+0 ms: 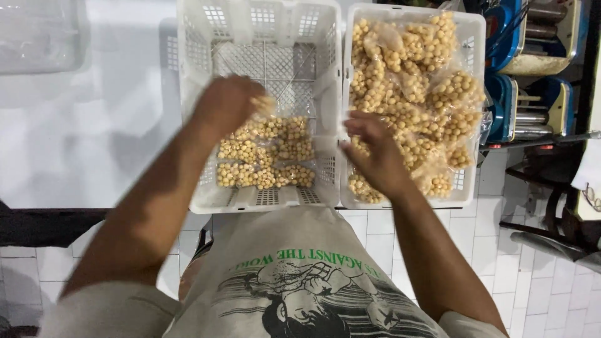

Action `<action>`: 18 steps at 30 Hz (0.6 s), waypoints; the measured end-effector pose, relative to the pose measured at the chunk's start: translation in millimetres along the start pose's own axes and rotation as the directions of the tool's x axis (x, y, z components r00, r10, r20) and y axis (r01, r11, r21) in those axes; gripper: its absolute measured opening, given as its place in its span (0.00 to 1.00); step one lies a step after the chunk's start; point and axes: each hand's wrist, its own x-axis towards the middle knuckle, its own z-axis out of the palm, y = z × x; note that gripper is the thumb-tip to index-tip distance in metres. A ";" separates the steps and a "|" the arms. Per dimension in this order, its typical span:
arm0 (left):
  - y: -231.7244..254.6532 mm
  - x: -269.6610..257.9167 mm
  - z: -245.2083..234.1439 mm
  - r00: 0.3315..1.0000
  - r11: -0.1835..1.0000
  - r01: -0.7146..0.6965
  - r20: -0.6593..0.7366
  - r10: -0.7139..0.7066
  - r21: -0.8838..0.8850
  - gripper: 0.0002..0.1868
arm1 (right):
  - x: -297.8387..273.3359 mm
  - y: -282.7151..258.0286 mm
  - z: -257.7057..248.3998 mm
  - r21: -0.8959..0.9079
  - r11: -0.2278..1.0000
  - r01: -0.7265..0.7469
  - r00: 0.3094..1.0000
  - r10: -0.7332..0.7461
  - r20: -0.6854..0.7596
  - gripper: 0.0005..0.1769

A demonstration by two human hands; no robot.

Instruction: Sorting and arranging small plastic bags of snacks from a bulk container into a plastic crate.

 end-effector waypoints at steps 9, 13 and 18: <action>-94.8 30.4 86.7 0.970 0.896 0.209 0.031 -0.240 0.393 0.30 | -59.7 39.2 -55.5 -0.282 0.915 -0.289 0.931 0.199 -0.306 0.15; -114.9 39.2 121.8 0.985 0.870 0.116 0.060 -0.164 0.480 0.19 | -78.7 61.3 -46.2 -0.315 0.890 -0.330 0.915 0.220 -0.337 0.18; -53.0 24.3 62.9 0.993 0.823 0.104 -0.015 -0.116 0.558 0.11 | -75.9 63.4 -39.4 -0.641 0.640 -0.423 0.901 0.220 -0.375 0.32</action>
